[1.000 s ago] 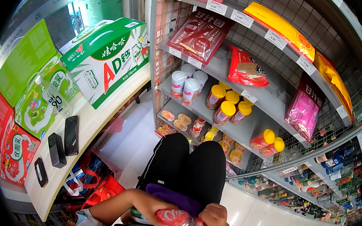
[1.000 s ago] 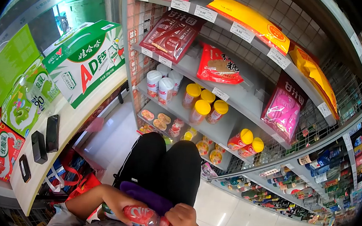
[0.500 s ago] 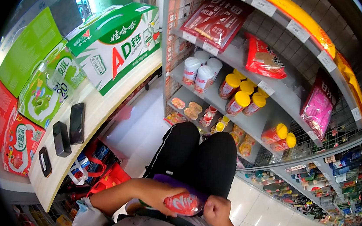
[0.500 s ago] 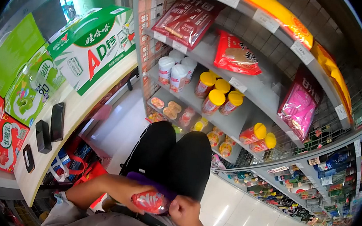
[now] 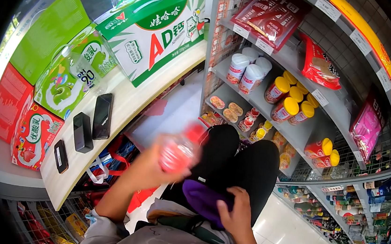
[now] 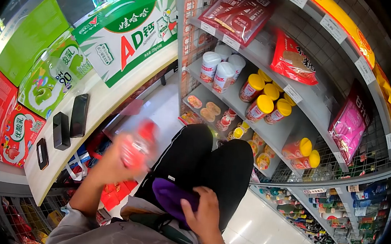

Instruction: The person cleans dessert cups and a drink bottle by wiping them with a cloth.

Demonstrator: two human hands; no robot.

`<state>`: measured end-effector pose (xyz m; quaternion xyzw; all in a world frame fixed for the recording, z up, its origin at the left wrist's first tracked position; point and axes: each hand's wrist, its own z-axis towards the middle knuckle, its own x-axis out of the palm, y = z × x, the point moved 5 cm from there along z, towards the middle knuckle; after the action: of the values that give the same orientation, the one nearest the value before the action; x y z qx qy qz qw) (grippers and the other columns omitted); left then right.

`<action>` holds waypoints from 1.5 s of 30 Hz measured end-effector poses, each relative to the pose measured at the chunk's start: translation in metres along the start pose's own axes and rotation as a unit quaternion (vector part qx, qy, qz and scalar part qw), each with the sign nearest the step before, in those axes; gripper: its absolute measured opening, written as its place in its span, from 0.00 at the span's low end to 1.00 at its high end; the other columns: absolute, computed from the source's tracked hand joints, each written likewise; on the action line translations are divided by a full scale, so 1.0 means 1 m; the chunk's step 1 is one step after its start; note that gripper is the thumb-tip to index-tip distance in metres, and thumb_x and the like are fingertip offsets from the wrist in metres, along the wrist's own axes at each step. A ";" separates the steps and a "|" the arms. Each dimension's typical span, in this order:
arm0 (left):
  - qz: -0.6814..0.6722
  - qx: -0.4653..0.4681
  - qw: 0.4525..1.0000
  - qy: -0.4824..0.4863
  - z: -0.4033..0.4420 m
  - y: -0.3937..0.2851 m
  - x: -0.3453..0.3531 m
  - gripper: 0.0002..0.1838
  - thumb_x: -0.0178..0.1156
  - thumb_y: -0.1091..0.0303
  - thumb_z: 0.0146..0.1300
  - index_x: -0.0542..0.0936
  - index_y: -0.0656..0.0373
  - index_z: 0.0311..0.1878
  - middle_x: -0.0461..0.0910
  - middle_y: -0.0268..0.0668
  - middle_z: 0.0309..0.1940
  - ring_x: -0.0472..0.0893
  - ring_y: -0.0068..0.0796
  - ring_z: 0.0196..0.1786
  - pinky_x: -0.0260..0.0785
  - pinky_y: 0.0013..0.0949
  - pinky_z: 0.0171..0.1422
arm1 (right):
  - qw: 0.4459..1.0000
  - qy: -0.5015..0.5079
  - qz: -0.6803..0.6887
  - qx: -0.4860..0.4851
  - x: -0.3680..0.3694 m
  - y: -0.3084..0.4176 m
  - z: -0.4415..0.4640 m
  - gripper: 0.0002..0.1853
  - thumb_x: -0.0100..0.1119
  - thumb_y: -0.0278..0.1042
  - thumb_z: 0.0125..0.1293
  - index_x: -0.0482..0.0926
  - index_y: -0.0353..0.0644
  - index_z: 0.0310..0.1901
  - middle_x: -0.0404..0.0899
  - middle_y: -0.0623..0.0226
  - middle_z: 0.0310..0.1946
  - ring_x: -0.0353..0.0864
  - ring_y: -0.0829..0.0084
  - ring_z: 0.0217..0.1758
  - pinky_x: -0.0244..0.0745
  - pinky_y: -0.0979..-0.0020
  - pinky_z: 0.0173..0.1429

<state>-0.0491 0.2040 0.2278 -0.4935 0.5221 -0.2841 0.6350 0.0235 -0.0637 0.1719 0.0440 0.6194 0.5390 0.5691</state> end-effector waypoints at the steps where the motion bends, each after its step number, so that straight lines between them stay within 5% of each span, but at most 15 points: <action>1: -0.044 0.098 0.988 -0.113 0.004 0.025 -0.022 0.42 0.80 0.65 0.56 0.65 0.61 0.69 0.77 0.41 0.60 0.79 0.29 0.60 0.74 0.40 0.64 | 0.999 0.040 -0.022 0.010 0.011 -0.006 -0.002 0.30 0.67 0.53 0.66 0.77 0.33 0.57 0.78 0.45 0.58 0.77 0.47 0.61 0.70 0.54 0.68; 4: -0.140 0.081 0.937 -0.309 0.016 0.016 -0.085 0.43 0.75 0.71 0.62 0.61 0.62 0.76 0.74 0.39 0.65 0.77 0.30 0.65 0.70 0.40 0.71 | 0.984 0.109 -0.134 -0.048 0.034 0.000 -0.004 0.35 0.68 0.56 0.65 0.77 0.32 0.60 0.79 0.45 0.58 0.78 0.48 0.60 0.72 0.55 0.67; 8: -0.081 0.109 0.913 -0.386 0.039 0.019 -0.138 0.36 0.74 0.70 0.64 0.67 0.61 0.72 0.78 0.39 0.62 0.80 0.29 0.61 0.74 0.36 0.65 | 0.975 0.197 -0.093 -0.041 0.053 -0.002 -0.010 0.40 0.68 0.64 0.62 0.78 0.36 0.63 0.82 0.50 0.56 0.83 0.51 0.56 0.73 0.57 0.66; 13: -0.043 0.049 0.910 -0.409 0.054 0.041 -0.163 0.33 0.74 0.69 0.64 0.70 0.61 0.69 0.81 0.39 0.58 0.83 0.28 0.56 0.76 0.33 0.62 | 0.972 0.212 -0.097 -0.028 0.053 -0.001 -0.009 0.40 0.68 0.65 0.61 0.78 0.38 0.63 0.84 0.52 0.53 0.85 0.52 0.53 0.74 0.58 0.64; 23: -0.037 0.033 0.916 -0.398 0.059 0.068 -0.164 0.28 0.74 0.70 0.65 0.73 0.62 0.65 0.84 0.38 0.53 0.84 0.26 0.52 0.77 0.31 0.57 | 0.978 0.199 -0.055 -0.035 0.060 -0.016 -0.007 0.27 0.69 0.46 0.64 0.79 0.41 0.60 0.84 0.56 0.41 0.84 0.55 0.47 0.75 0.59 0.58; 30: 0.038 0.026 0.904 -0.426 0.064 0.080 -0.168 0.27 0.76 0.65 0.64 0.76 0.63 0.61 0.85 0.37 0.48 0.84 0.24 0.47 0.76 0.31 0.55 | 0.979 0.198 -0.049 -0.014 0.055 -0.034 -0.009 0.24 0.68 0.41 0.61 0.79 0.45 0.59 0.84 0.57 0.46 0.83 0.55 0.50 0.74 0.59 0.61; 34: 0.109 0.020 0.899 -0.425 0.055 0.080 -0.164 0.39 0.77 0.64 0.62 0.67 0.64 0.71 0.78 0.44 0.61 0.80 0.31 0.58 0.73 0.35 0.63 | 0.983 0.175 0.055 -0.009 0.047 -0.046 0.000 0.20 0.66 0.37 0.63 0.79 0.43 0.56 0.84 0.55 0.45 0.84 0.53 0.49 0.76 0.57 0.59; 36: 0.144 0.013 0.866 -0.479 0.027 0.075 -0.155 0.49 0.76 0.62 0.63 0.57 0.63 0.80 0.73 0.47 0.66 0.75 0.36 0.64 0.71 0.37 0.64 | 0.948 0.181 0.218 0.147 0.037 -0.058 0.006 0.18 0.64 0.34 0.67 0.77 0.41 0.57 0.84 0.53 0.42 0.86 0.53 0.45 0.79 0.60 0.52; 38: 0.241 0.052 0.829 -0.503 0.001 0.021 -0.115 0.40 0.70 0.67 0.68 0.59 0.64 0.78 0.74 0.44 0.60 0.74 0.31 0.60 0.69 0.32 0.61 | 0.939 0.098 0.291 0.156 0.030 -0.075 0.017 0.14 0.60 0.32 0.74 0.76 0.42 0.59 0.84 0.60 0.37 0.86 0.71 0.39 0.78 0.68 0.47; 39: 0.139 0.118 0.847 -0.500 -0.006 0.028 -0.091 0.29 0.66 0.71 0.71 0.66 0.64 0.70 0.74 0.40 0.54 0.74 0.28 0.56 0.69 0.31 0.57 | 0.927 0.057 0.327 0.176 0.031 -0.088 0.024 0.14 0.58 0.32 0.76 0.75 0.42 0.59 0.84 0.64 0.39 0.83 0.75 0.41 0.77 0.70 0.49; 40: 0.059 0.170 0.878 -0.443 0.001 0.024 -0.056 0.21 0.63 0.72 0.72 0.69 0.62 0.63 0.74 0.37 0.50 0.75 0.27 0.52 0.69 0.30 0.53 | 0.911 0.017 0.362 0.194 0.031 -0.098 0.036 0.13 0.57 0.33 0.78 0.75 0.41 0.60 0.83 0.67 0.41 0.81 0.78 0.43 0.76 0.71 0.51; 42: -0.062 0.069 0.980 -0.175 0.027 0.019 0.025 0.22 0.63 0.70 0.72 0.69 0.60 0.65 0.74 0.39 0.53 0.78 0.29 0.49 0.72 0.33 0.60 | 0.899 -0.053 0.396 0.179 0.024 -0.109 0.069 0.14 0.56 0.35 0.80 0.74 0.40 0.61 0.81 0.71 0.46 0.78 0.80 0.49 0.74 0.74 0.57; 43: -0.059 0.120 0.991 -0.010 0.050 0.032 0.066 0.25 0.63 0.68 0.73 0.67 0.60 0.69 0.75 0.41 0.56 0.79 0.31 0.54 0.72 0.35 0.64 | 0.881 -0.070 0.423 0.202 0.025 -0.117 0.084 0.16 0.57 0.38 0.80 0.73 0.40 0.62 0.79 0.70 0.50 0.76 0.80 0.54 0.71 0.74 0.61; 45: -0.252 -0.014 0.961 0.110 0.083 0.071 0.146 0.34 0.67 0.65 0.71 0.63 0.62 0.75 0.75 0.43 0.61 0.78 0.33 0.61 0.71 0.38 0.68 | 0.857 -0.104 0.456 0.214 0.032 -0.132 0.112 0.19 0.57 0.41 0.80 0.72 0.40 0.63 0.79 0.67 0.53 0.75 0.79 0.56 0.71 0.74 0.63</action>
<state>0.0610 0.1287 0.1041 -0.5835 0.4516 -0.4800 0.4746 0.1703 -0.0275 0.0818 0.4986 0.5671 0.5845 0.2971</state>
